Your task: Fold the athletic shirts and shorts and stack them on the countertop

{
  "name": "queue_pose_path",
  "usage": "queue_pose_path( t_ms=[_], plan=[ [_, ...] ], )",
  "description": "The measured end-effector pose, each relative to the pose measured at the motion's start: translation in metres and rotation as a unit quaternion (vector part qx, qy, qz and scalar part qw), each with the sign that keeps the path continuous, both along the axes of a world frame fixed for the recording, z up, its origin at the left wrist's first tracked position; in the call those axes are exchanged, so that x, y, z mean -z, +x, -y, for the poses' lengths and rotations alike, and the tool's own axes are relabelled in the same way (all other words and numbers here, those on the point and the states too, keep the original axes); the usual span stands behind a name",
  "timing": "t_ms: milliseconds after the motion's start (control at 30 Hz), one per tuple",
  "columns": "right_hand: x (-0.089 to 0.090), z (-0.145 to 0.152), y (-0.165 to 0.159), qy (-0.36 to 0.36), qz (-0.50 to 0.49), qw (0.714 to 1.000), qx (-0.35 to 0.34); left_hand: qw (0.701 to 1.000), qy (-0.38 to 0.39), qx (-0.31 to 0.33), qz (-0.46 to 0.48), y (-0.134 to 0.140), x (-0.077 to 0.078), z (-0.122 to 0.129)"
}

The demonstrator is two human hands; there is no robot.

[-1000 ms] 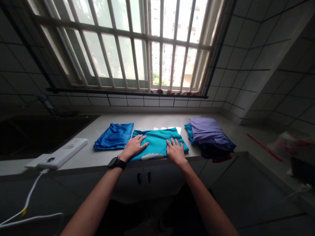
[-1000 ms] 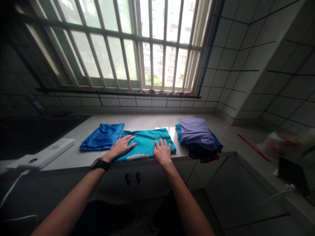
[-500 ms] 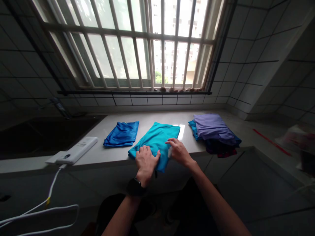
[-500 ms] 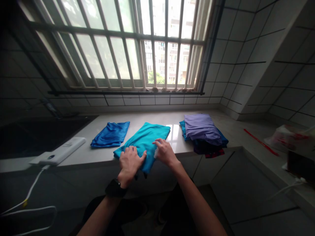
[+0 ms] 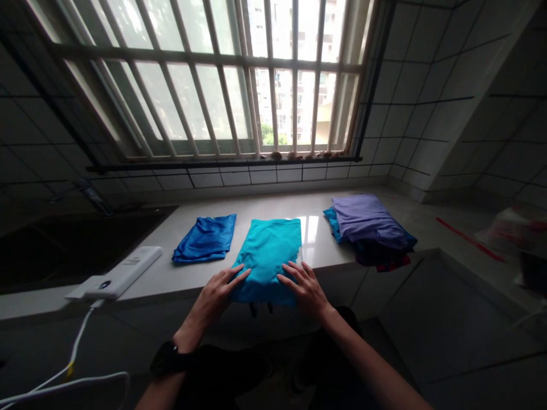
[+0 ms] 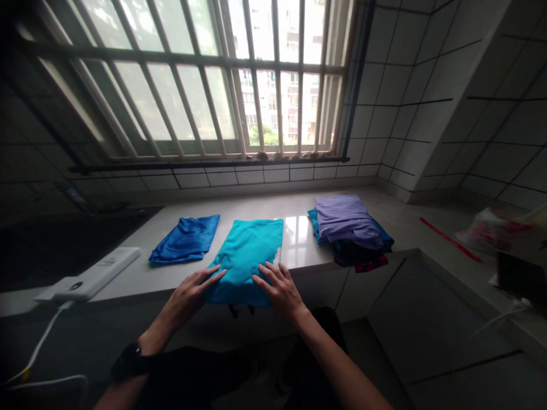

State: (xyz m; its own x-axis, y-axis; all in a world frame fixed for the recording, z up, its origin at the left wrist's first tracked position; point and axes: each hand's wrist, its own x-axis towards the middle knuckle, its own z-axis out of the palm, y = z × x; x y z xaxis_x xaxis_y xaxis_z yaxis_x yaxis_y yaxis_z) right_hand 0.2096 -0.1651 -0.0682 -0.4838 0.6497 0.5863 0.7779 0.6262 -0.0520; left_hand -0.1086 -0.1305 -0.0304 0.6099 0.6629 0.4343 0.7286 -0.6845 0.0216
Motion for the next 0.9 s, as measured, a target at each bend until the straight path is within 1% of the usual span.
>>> queue_pose_path(
  t_ms=[33,67,100,167,233,300,333,367,400,433,467,500,567,600,667,733,800,867,900],
  plan=[
    [-0.004,0.003,0.000,-0.002,-0.023,1.000,-0.013,1.000,0.001,-0.002,0.013,-0.001,-0.002,0.002],
    [-0.009,0.005,0.001,-0.006,-0.046,0.999,-0.025,1.000,0.000,-0.005,0.029,-0.001,-0.006,0.005],
    [-0.017,0.007,0.002,-0.013,-0.068,0.997,-0.032,0.999,0.000,-0.012,0.050,0.002,-0.014,0.006],
    [-0.037,0.003,0.005,-0.032,-0.107,0.993,-0.025,0.994,0.006,-0.047,0.101,0.011,-0.038,0.005],
    [-0.064,-0.012,0.008,-0.053,-0.140,0.988,0.031,0.983,0.014,-0.108,0.146,0.027,-0.067,-0.004],
    [-0.092,-0.035,0.010,-0.065,-0.168,0.973,0.142,0.970,0.027,-0.176,0.164,0.047,-0.094,-0.018],
    [-0.104,-0.046,0.011,-0.065,-0.175,0.964,0.189,0.965,0.035,-0.204,0.161,0.058,-0.105,-0.025],
    [-0.114,-0.056,0.012,-0.062,-0.182,0.957,0.216,0.959,0.043,-0.234,0.154,0.068,-0.113,-0.030],
    [-0.122,-0.063,0.013,-0.058,-0.189,0.953,0.229,0.956,0.041,-0.251,0.146,0.078,-0.117,-0.035],
    [-0.126,-0.067,0.013,-0.054,-0.195,0.953,0.224,0.956,0.036,-0.258,0.137,0.085,-0.118,-0.038],
    [-0.128,-0.068,0.013,-0.052,-0.200,0.956,0.207,0.959,0.027,-0.254,0.127,0.091,-0.115,-0.041],
    [-0.126,-0.067,0.012,-0.056,-0.201,0.960,0.186,0.963,0.014,-0.241,0.115,0.095,-0.108,-0.043],
    [-0.115,-0.060,0.009,-0.088,-0.182,0.966,0.160,0.971,-0.020,-0.220,0.087,0.100,-0.087,-0.046],
    [-0.107,-0.056,0.006,-0.118,-0.162,0.966,0.165,0.972,-0.040,-0.222,0.072,0.100,-0.074,-0.047],
    [-0.092,-0.050,0.001,-0.185,-0.117,0.955,0.200,0.964,-0.079,-0.248,0.052,0.100,-0.049,-0.050],
    [-0.082,-0.047,-0.002,-0.221,-0.095,0.940,0.240,0.956,-0.109,-0.266,0.060,0.098,-0.032,-0.051],
    [-0.079,-0.049,-0.002,-0.232,-0.105,0.924,0.284,0.945,-0.136,-0.281,0.096,0.096,-0.025,-0.050],
    [-0.082,-0.054,0.000,-0.256,-0.125,0.908,0.309,0.922,-0.163,-0.319,0.151,0.094,-0.026,-0.049],
    [-0.083,-0.056,0.000,-0.274,-0.135,0.902,0.304,0.905,-0.177,-0.340,0.184,0.094,-0.028,-0.048]
  ],
)
